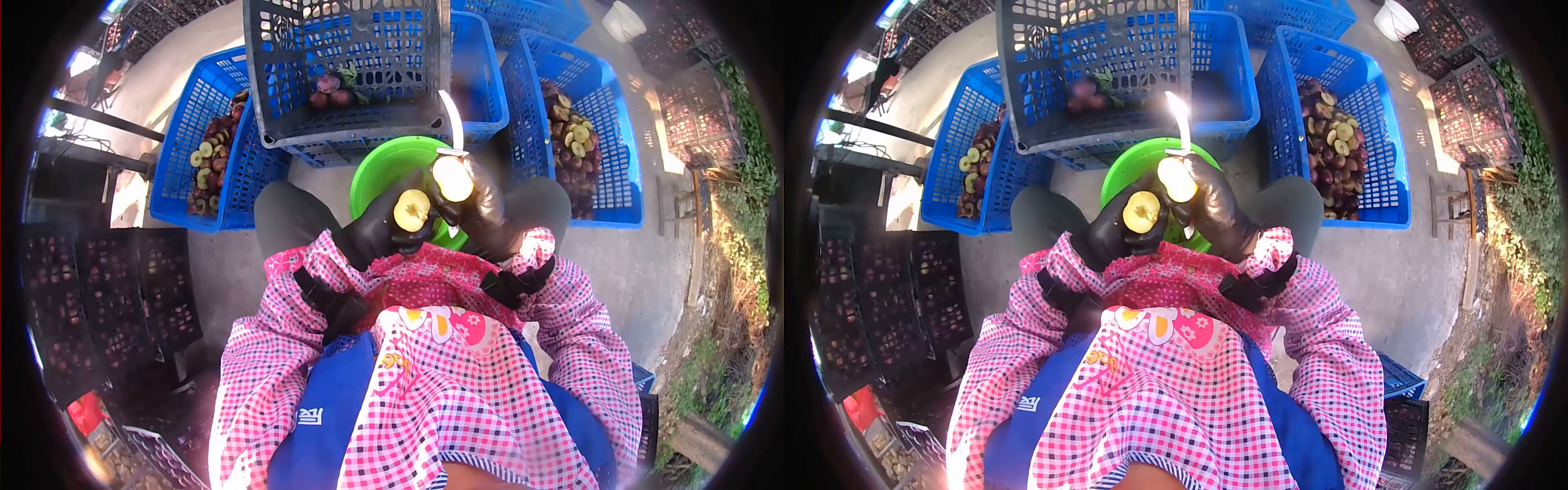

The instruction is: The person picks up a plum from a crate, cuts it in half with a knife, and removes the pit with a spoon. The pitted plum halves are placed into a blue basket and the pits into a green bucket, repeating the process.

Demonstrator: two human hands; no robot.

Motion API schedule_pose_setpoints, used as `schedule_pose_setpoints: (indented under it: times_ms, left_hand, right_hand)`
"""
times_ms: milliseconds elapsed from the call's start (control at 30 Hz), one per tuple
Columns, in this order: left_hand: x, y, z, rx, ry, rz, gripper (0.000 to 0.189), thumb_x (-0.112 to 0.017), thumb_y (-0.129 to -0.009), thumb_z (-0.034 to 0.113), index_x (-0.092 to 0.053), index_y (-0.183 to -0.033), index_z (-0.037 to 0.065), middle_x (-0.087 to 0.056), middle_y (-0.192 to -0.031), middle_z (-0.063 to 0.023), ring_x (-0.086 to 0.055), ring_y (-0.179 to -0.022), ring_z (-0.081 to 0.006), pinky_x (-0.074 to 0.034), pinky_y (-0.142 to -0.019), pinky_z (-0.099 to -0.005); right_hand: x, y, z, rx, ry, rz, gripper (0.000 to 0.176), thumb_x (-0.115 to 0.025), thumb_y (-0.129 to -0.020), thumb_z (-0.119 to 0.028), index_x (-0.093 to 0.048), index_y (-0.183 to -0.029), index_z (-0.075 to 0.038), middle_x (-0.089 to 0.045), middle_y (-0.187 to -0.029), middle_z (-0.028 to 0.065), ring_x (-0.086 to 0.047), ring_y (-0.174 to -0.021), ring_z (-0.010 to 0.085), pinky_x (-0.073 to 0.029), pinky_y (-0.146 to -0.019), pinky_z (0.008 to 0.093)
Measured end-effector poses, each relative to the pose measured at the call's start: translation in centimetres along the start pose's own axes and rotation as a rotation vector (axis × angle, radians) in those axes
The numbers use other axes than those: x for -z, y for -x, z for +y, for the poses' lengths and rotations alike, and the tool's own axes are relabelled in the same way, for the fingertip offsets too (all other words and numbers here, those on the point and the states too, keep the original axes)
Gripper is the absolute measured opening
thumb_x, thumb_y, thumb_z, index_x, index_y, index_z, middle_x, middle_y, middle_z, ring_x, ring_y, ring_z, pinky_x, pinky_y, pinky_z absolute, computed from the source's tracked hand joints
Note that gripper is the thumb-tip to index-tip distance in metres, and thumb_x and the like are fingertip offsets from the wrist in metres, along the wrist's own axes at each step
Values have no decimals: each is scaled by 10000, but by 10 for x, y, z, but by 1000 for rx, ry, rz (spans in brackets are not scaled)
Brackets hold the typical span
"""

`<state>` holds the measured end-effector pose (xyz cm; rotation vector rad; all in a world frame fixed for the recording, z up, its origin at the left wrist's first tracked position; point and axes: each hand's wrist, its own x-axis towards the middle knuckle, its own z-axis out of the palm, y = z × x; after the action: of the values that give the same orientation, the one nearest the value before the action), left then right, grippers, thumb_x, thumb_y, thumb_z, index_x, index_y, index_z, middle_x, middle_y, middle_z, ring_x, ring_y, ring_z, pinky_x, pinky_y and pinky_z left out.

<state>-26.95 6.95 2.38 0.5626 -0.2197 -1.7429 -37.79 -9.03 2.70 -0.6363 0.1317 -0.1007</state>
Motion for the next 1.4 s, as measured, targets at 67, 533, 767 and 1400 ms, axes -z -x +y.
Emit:
schedule_pose_setpoints:
  times_ms: [67, 533, 767, 1400]
  left_hand:
    - [15, -3, -11, -222, 188, -30, 507, -299, -1036, 465, -550, -1139, 37, -543, -686, -53, -490, -527, -128, -436, -519, -276]
    - [33, 200, 162, -1005, -1906, 1954, 486, -559, -964, 375, -589, -1160, -68, -656, -1007, -195, -667, -891, -253, -513, -756, -353]
    - [77, 25, 247, -303, -2083, 1030, 330, -563, -968, 231, -585, -1170, -29, -650, -994, -144, -627, -918, -211, -498, -783, -305]
    - [-8, -22, 162, -421, -847, 379, 481, -659, -901, 402, -577, -1216, 49, -626, -1048, -35, -592, -933, -98, -501, -748, -224]
  right_hand:
    - [9, -1, 2, -15, 108, -7, 395, -518, -963, -375, -567, -1172, -43, -599, -825, 26, -502, -512, 82, -367, -423, 226]
    - [53, 57, -164, 633, 1841, 865, 443, -658, -906, -415, -553, -1042, -7, -635, -850, 158, -607, -728, 273, -470, -676, 391]
    - [81, 47, -150, 569, 1800, 845, 296, -640, -932, -288, -610, -1038, -13, -639, -812, 124, -585, -683, 200, -473, -649, 330]
    - [-17, -9, -83, 364, 705, 378, 318, -714, -855, -34, -639, -1164, -36, -648, -903, 7, -570, -766, 59, -475, -657, 210]
